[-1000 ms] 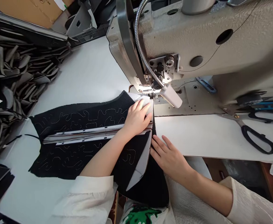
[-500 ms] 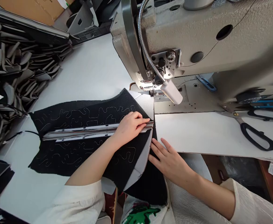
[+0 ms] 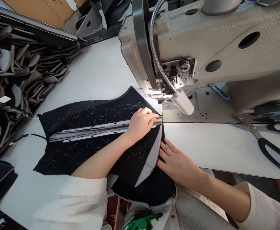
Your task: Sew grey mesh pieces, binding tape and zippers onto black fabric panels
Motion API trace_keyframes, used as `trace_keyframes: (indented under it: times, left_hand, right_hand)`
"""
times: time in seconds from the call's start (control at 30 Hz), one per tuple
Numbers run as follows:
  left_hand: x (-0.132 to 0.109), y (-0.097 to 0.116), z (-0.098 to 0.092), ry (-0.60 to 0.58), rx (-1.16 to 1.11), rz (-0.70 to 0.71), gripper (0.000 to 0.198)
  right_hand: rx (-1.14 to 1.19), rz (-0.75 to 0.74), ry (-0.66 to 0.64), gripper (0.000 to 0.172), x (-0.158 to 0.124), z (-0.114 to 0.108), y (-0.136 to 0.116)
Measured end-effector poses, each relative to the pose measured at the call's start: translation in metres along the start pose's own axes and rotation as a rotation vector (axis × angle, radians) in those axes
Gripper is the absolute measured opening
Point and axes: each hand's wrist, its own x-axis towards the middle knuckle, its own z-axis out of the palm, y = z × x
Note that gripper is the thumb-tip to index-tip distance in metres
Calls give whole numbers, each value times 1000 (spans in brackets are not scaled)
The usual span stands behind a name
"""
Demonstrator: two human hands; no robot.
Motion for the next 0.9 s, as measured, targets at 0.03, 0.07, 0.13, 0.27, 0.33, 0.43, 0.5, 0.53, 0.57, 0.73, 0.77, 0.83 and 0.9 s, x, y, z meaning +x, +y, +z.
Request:
trace_keyframes:
  times: [0.03,0.07,0.13,0.27,0.33,0.43,0.5,0.53,0.57,0.73,0.77,0.83,0.9]
  left_hand:
    - [4,1,-2,-26,-4,-12,29]
    - [8,1,-3,-50,1,-21,31]
    - [16,2,-5,-88,34,-39,35]
    - [38,-4,-4,-101,73,-33,34]
    - [48,-9,-1,-90,82,21,32]
    - [58,-13,0,-86,127,55,28]
    - [58,-13,0,-84,151,38,28]
    - [57,-13,0,-78,159,34,29]
    - [55,-13,1,-66,167,35,29]
    - [38,-12,10,40,224,76,33]
    - [35,-12,13,66,237,87,34]
    - [28,-11,15,105,253,110,35]
    - [23,-10,16,104,242,119,38]
  right_hand:
    - [5,-7,-5,31,2,-1,4]
    - [9,-10,-7,31,5,-3,8]
    - [17,-11,-15,30,11,-5,16]
    - [16,-20,-56,27,22,-10,32]
    - [0,-30,-59,24,28,-11,41]
    - [-19,-50,-64,20,36,-10,53]
    - [-13,-48,-47,19,40,-9,57]
    - [-2,-41,-28,19,41,-8,59]
    - [14,-30,-8,20,41,-7,60]
    - [193,-50,63,22,38,-8,73]
    - [240,-40,95,23,36,-9,78]
    - [312,73,172,28,33,-10,88]
    - [333,291,233,31,31,-10,98]
